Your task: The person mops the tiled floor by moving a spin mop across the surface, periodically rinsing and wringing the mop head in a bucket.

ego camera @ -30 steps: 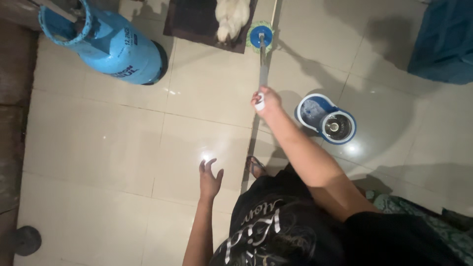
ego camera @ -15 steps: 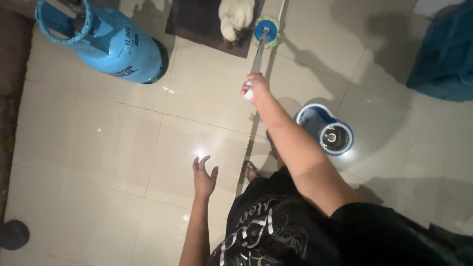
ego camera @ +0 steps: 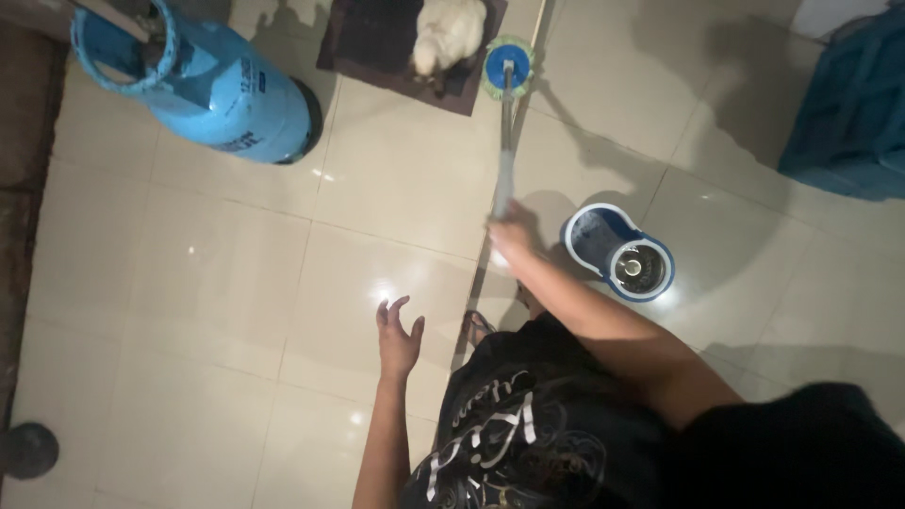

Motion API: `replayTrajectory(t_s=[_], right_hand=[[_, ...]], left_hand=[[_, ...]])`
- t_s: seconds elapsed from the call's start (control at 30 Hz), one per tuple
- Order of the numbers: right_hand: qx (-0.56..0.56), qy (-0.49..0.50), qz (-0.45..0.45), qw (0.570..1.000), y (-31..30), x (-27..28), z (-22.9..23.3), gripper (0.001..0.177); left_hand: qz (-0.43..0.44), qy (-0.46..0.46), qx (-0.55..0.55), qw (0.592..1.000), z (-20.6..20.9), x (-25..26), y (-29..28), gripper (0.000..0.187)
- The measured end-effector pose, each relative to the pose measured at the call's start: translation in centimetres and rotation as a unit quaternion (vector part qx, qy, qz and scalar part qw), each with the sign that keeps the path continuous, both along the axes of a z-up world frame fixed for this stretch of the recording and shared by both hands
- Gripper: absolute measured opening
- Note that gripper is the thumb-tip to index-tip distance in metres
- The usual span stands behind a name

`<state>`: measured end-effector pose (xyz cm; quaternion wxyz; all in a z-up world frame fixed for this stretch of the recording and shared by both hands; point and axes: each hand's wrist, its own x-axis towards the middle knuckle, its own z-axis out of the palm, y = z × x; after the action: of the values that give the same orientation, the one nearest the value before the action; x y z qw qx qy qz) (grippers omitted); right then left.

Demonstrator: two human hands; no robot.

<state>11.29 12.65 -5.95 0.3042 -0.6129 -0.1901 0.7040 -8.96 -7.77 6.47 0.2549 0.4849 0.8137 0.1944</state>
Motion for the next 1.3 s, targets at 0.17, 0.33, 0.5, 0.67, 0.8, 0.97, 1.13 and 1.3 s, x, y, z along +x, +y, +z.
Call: replayTrajectory(t_s=[0.17, 0.33, 0.5, 0.67, 0.8, 0.97, 1.13, 1.3], right_hand=[[-0.060, -0.049, 0.110, 0.991, -4.2, 6.2, 9.3, 0.093], [0.066, -0.153, 0.178, 0.970, -5.2, 5.1, 3.1, 0.088], [0.198, -0.367, 0.307, 0.856, -3.7, 4.2, -2.8, 0.080], [0.095, -0.386, 0.389, 0.831, -1.0, 2.0, 3.4, 0.073], [0.176, -0.413, 0.359, 0.818, -1.8, 1.4, 5.3, 0.060], [-0.096, 0.143, 0.062, 0.983, -2.0, 5.0, 0.2, 0.031], [-0.156, 0.330, -0.091, 0.927, -0.7, 7.0, -3.9, 0.014], [-0.089, 0.168, -0.034, 0.981, -1.7, 9.9, 2.4, 0.023]], left_hand=[[-0.019, -0.003, -0.027, 0.999, 0.3, -0.1, 0.4, 0.055], [-0.029, -0.013, -0.021, 0.999, 0.7, -0.1, -0.1, 0.055], [-0.040, 0.003, -0.019, 0.999, 0.2, -0.9, -1.8, 0.056], [-0.038, 0.013, -0.010, 0.999, -0.4, -1.2, -4.1, 0.055], [-0.028, 0.009, -0.006, 1.000, -0.7, -0.7, -4.7, 0.056], [-0.020, 0.005, -0.012, 1.000, -0.1, -0.4, -4.2, 0.056], [-0.040, 0.002, -0.012, 0.999, 0.4, -0.2, -2.8, 0.055], [-0.087, 0.011, 0.004, 0.996, 0.5, -0.3, -1.2, 0.055]])
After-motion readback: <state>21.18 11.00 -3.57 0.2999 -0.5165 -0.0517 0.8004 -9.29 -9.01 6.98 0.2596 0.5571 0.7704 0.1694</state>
